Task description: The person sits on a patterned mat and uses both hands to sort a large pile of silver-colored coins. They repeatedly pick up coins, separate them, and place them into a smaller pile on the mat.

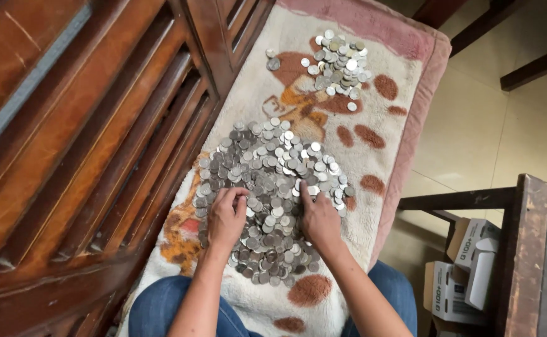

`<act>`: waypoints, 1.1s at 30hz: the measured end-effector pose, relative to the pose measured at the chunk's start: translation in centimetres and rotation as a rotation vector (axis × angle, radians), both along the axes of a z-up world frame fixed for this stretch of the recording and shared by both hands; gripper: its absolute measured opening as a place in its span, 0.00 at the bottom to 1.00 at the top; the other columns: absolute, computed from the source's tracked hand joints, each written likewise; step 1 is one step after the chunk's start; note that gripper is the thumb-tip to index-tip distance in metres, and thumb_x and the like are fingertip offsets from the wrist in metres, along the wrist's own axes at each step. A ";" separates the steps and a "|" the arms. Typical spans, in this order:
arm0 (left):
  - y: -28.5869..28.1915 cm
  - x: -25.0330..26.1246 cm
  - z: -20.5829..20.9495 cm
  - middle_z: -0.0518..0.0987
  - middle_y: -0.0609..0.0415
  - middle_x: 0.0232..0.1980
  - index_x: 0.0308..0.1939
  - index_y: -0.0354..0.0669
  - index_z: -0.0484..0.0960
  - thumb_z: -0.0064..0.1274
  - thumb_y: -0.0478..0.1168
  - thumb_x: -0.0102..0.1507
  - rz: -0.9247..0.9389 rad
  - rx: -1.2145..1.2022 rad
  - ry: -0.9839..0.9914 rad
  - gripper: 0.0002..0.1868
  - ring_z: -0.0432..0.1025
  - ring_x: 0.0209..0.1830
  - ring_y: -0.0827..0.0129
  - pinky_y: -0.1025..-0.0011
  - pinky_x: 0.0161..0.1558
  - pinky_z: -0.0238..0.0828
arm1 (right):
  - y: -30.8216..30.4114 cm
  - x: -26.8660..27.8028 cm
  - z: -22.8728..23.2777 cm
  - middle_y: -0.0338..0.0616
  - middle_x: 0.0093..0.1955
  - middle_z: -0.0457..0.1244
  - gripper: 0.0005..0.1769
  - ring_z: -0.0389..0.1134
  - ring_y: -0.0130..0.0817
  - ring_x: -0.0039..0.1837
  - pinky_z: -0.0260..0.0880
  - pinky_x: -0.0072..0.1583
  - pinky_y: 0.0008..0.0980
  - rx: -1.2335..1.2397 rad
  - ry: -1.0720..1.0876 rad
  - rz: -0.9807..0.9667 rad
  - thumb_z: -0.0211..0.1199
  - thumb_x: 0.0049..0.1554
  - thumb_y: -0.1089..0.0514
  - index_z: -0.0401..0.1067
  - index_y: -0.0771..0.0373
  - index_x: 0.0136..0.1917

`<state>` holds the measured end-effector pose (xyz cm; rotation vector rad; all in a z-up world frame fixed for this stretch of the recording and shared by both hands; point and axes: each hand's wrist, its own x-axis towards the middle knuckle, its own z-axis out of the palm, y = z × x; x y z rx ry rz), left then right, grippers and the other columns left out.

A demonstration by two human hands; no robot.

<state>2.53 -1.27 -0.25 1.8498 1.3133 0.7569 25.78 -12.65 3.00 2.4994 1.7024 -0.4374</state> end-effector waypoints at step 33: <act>1.2 -1.4 2.3 0.84 0.53 0.46 0.50 0.58 0.89 0.57 0.39 0.69 0.121 -0.144 -0.050 0.09 0.84 0.46 0.54 0.60 0.51 0.82 | 2.6 5.2 -2.2 0.36 0.35 0.52 0.12 0.54 0.34 0.36 0.51 0.34 0.30 0.681 1.476 -1.195 0.67 0.52 0.62 0.63 0.56 0.36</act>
